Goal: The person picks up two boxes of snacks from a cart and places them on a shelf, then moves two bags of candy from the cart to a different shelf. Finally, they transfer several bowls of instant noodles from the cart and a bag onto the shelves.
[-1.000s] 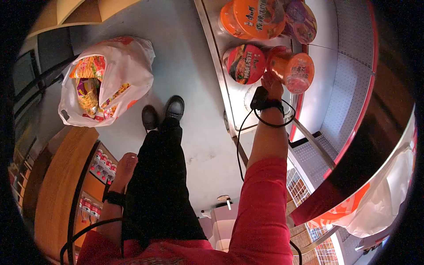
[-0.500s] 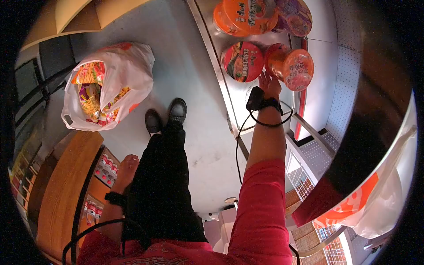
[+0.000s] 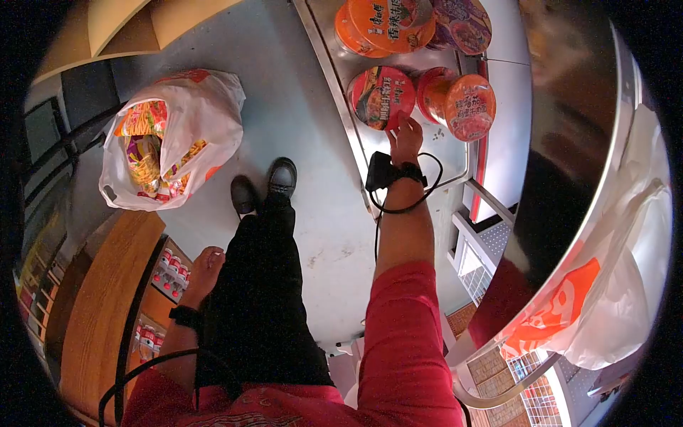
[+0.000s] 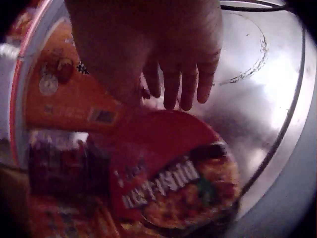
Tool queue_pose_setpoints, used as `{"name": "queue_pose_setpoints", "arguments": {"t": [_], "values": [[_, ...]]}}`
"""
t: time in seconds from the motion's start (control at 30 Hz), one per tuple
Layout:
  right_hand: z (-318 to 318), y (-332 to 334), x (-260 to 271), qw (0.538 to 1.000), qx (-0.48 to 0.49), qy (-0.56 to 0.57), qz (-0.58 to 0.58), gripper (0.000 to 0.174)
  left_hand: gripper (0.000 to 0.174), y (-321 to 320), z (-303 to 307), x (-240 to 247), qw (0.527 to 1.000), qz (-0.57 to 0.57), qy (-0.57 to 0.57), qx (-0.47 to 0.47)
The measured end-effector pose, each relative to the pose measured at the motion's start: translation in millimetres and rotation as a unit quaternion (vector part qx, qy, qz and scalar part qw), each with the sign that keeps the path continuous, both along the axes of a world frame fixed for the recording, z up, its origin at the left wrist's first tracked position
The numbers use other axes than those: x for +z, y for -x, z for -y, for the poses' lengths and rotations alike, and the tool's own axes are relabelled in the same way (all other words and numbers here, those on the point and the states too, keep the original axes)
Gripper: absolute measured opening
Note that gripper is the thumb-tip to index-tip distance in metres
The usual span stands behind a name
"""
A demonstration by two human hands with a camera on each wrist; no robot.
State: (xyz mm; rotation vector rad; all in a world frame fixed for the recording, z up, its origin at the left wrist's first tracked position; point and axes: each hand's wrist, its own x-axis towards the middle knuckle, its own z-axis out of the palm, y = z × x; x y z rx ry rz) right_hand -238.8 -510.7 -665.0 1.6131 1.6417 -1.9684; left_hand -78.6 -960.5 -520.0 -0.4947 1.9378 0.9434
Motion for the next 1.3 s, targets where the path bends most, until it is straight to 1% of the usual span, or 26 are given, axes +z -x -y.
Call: {"name": "queue_pose_setpoints", "arguments": {"t": [0.03, 0.07, 0.1, 0.13, 0.17, 0.27, 0.3, 0.33, 0.37, 0.4, 0.43, 0.47, 0.5, 0.53, 0.67, 0.73, 0.87, 0.9, 0.97, 1.0, 1.03, 1.07, 1.13, 1.2, 1.27, 1.3], "values": [[1, -7, -2, 0.999, 0.045, -0.027, -0.007, 0.035, 0.025, 2, -1, 3, 1.000, -0.003, 0.000, -0.006], [2, -15, -5, 0.980, 0.171, -0.103, -0.020, 0.032, 0.025, 4, -2, 6, 1.000, -0.007, -0.002, -0.013], [1, -27, -10, 0.900, 0.349, -0.260, -0.013, 0.030, 0.025, 1, 0, 6, 1.000, -0.009, -0.004, -0.013], [6, -35, -10, 0.802, 0.448, -0.395, -0.012, 0.028, 0.025, -7, 3, 3, 1.000, -0.013, -0.006, -0.014], [14, -44, -8, 0.745, 0.480, -0.462, -0.013, 0.026, 0.025, -11, 6, 0, 1.000, -0.021, -0.010, -0.015], [56, -70, 20, 0.762, 0.448, -0.468, 0.020, 0.020, 0.026, -23, 13, 3, 0.999, -0.031, -0.039, -0.012], [66, -79, 26, 0.689, 0.553, -0.442, 0.154, 0.019, 0.025, 5, -4, 39, 0.998, -0.041, -0.010, -0.049], [85, -95, 41, 0.702, 0.525, -0.453, 0.163, 0.014, 0.024, 9, -3, 44, 0.998, -0.051, -0.014, -0.046], [104, -112, 63, 0.721, 0.484, -0.486, 0.092, 0.011, 0.024, 5, 3, 43, 0.997, -0.062, -0.021, -0.045], [122, -127, 75, 0.783, 0.451, -0.413, 0.113, 0.008, 0.023, 0, 11, 42, 0.996, -0.072, -0.029, -0.046], [140, -129, 108, 0.888, 0.334, -0.301, 0.096, 0.006, 0.019, -3, 21, 39, 0.992, -0.101, -0.040, -0.066], [160, -126, 153, 0.982, 0.125, -0.124, 0.067, 0.004, 0.015, -5, 34, 34, 0.986, -0.132, -0.052, -0.086], [177, -122, 197, 0.998, -0.011, -0.024, 0.051, 0.004, 0.015, -7, 50, 27, 0.983, -0.139, -0.061, -0.100], [192, -121, 241, 0.997, -0.065, 0.028, 0.035, 0.004, 0.014, -3, 61, 28, 0.980, -0.148, -0.069, -0.112], [208, -148, 351, 0.992, 0.077, 0.026, -0.101, 0.012, 0.016, 25, 88, 83, 0.991, -0.095, -0.082, -0.051], [204, -164, 380, 0.976, 0.148, 0.000, -0.159, 0.011, 0.021, 34, 101, 107, 0.994, -0.082, -0.061, -0.029], [179, -175, 467, 0.958, 0.136, 0.012, -0.253, 0.011, 0.019, 58, 122, 134, 0.998, 0.005, 0.020, -0.066], [169, -176, 486, 0.951, 0.126, 0.005, -0.282, 0.010, 0.020, 67, 128, 125, 0.990, -0.052, 0.005, -0.131], [152, -180, 527, 0.945, 0.090, -0.018, -0.315, 0.009, 0.023, 80, 138, 94, 0.955, -0.158, -0.015, -0.249], [144, -181, 545, 0.945, 0.071, -0.029, -0.319, 0.008, 0.027, 86, 128, 124, 0.878, -0.237, 0.033, -0.415], [137, -184, 556, 0.940, 0.037, -0.035, -0.336, 0.007, 0.031, 91, 119, 153, 0.763, -0.333, 0.091, -0.546], [132, -187, 564, 0.937, 0.008, -0.034, -0.348, 0.006, 0.041, 101, 122, 136, 0.798, -0.296, 0.042, -0.524], [128, -190, 590, 0.928, -0.030, -0.055, -0.368, 0.007, 0.042, 103, 95, 177, 0.858, -0.313, 0.022, -0.408], [129, -194, 605, 0.932, -0.058, -0.049, -0.354, 0.008, 0.039, 110, 70, 178, 0.954, -0.232, -0.027, -0.187], [128, -197, 600, 0.939, -0.064, -0.027, -0.338, 0.009, 0.035, 135, 45, 206, 0.947, -0.190, -0.031, -0.258], [127, -200, 594, 0.946, -0.065, -0.013, -0.318, 0.009, 0.034, 143, 32, 220, 0.954, -0.181, -0.055, -0.231]]}}
